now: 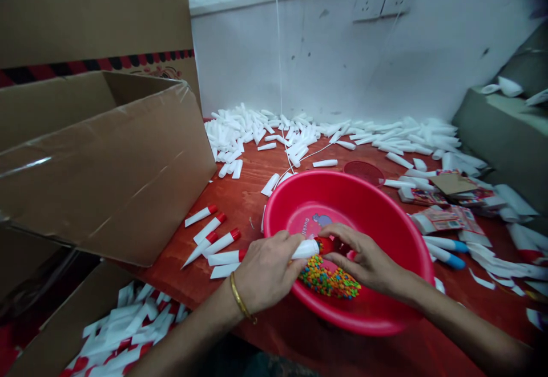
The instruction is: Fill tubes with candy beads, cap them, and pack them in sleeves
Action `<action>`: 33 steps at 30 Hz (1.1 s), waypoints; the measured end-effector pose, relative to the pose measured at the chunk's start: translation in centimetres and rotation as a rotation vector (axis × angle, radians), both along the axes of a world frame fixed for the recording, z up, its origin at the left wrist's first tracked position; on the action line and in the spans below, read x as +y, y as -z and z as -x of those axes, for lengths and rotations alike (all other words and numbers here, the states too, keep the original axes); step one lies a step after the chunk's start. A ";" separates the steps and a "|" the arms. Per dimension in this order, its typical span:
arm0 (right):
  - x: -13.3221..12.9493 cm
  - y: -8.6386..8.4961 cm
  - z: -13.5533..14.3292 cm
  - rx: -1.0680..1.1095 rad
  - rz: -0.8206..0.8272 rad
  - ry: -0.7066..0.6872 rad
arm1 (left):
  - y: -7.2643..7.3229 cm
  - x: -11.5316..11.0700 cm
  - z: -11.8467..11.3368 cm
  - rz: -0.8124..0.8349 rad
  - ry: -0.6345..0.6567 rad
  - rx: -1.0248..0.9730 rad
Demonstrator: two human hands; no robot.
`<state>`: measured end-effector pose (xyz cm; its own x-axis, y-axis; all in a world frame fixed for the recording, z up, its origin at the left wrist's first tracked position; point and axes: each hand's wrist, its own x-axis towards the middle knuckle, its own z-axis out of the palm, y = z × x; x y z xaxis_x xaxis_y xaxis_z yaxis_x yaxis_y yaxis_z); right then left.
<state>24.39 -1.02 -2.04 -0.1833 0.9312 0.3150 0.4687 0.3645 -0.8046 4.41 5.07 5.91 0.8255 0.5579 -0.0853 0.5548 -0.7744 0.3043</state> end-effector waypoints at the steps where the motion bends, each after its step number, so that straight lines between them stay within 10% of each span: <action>1: 0.0 0.1 0.0 -0.014 -0.013 -0.011 | 0.1 0.0 -0.1 -0.005 0.007 0.004; 9: 0.0 0.1 -0.4 -0.230 -0.146 -0.064 | 1.3 0.4 -0.8 -0.089 0.068 0.055; 20: 1.7 0.0 0.9 0.224 0.548 -0.027 | 3.5 0.6 -1.4 -0.143 0.125 -0.104; 27: 2.6 1.5 0.2 0.094 0.427 0.074 | 4.1 0.0 -2.3 -0.144 0.006 -0.133; 33: 2.0 -1.1 0.0 0.098 0.423 0.061 | 3.8 0.8 -2.1 -0.005 -0.050 -0.230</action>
